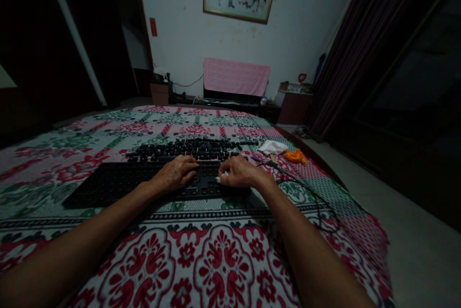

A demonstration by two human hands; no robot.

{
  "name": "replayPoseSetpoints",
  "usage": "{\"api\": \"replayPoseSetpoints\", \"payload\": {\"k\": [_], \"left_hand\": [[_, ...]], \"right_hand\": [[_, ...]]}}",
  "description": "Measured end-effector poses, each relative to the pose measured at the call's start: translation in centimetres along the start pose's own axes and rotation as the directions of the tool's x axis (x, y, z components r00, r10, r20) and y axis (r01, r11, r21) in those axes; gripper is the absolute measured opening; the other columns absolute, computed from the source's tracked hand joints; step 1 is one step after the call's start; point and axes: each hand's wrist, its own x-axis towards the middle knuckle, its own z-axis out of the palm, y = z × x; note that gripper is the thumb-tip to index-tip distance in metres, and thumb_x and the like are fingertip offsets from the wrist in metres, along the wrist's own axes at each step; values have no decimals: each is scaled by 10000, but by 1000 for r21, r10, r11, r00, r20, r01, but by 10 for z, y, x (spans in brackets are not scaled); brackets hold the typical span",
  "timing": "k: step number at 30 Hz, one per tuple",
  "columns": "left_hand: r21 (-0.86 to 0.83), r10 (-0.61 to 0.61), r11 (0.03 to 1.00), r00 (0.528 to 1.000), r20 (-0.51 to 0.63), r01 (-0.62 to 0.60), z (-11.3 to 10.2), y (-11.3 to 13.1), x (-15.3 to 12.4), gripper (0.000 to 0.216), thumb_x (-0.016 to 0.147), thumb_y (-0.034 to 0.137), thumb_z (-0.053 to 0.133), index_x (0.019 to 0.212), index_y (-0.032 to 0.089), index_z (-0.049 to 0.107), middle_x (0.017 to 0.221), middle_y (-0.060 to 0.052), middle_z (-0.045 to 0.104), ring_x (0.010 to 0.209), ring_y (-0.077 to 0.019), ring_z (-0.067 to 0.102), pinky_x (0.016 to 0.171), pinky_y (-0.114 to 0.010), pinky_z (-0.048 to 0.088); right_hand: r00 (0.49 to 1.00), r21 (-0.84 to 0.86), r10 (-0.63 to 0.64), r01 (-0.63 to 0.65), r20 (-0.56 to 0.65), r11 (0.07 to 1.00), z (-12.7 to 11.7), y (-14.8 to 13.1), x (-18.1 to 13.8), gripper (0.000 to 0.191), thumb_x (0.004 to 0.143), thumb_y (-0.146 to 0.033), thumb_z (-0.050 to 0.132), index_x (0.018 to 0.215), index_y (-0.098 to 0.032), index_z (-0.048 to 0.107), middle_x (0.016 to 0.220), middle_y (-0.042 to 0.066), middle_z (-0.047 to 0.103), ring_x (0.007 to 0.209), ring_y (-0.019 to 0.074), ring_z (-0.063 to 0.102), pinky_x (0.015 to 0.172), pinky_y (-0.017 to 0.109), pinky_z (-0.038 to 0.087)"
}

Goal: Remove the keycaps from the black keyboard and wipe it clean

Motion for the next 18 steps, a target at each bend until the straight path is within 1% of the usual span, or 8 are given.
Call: {"api": "replayPoseSetpoints", "payload": {"k": [3, 5, 7, 13, 18], "left_hand": [[4, -5, 1000, 1000, -5, 5, 0, 0, 0, 269, 856, 245, 434, 1013, 176, 640, 1051, -78, 581, 956, -196, 511, 875, -342, 440], [2, -1, 1000, 1000, -4, 1, 0, 0, 0, 264, 853, 238, 438, 1008, 174, 642, 1044, -81, 583, 956, -198, 512, 873, -346, 441], [-4, 3, 1000, 1000, -8, -3, 0, 0, 0, 265, 851, 232, 440, 1012, 168, 641, 1042, -89, 585, 959, -201, 514, 873, -349, 442], [3, -12, 1000, 1000, -19, 12, 1, 0, -2, 282, 852, 246, 448, 1047, 160, 632, 1085, -93, 586, 980, -209, 513, 886, -346, 440], [17, -6, 1000, 1000, -19, 6, 0, 2, -1, 267, 850, 235, 449, 1023, 167, 641, 1072, -88, 589, 967, -198, 520, 889, -338, 439]], "right_hand": [[997, -23, -67, 66, -24, 998, 9, -4, 4, 215, 705, -237, 530, 821, -145, 686, 726, 9, 657, 602, 99, 524, 567, 186, 354], [995, -51, -85, 82, -53, 995, 13, -7, 6, 221, 700, -214, 525, 830, -147, 691, 762, 23, 673, 625, 108, 545, 588, 190, 365], [994, -73, -93, 89, -56, 993, 15, -11, 6, 224, 689, -196, 523, 825, -147, 695, 781, 33, 681, 641, 116, 561, 590, 190, 369], [993, -144, -114, 117, 33, 983, 15, -22, 4, 225, 667, -211, 534, 802, -156, 706, 797, 48, 694, 671, 136, 596, 600, 194, 382], [993, -213, -100, 110, 54, 971, 13, -29, 2, 245, 666, -217, 529, 825, -174, 709, 816, 52, 697, 704, 150, 608, 614, 199, 389]]}}
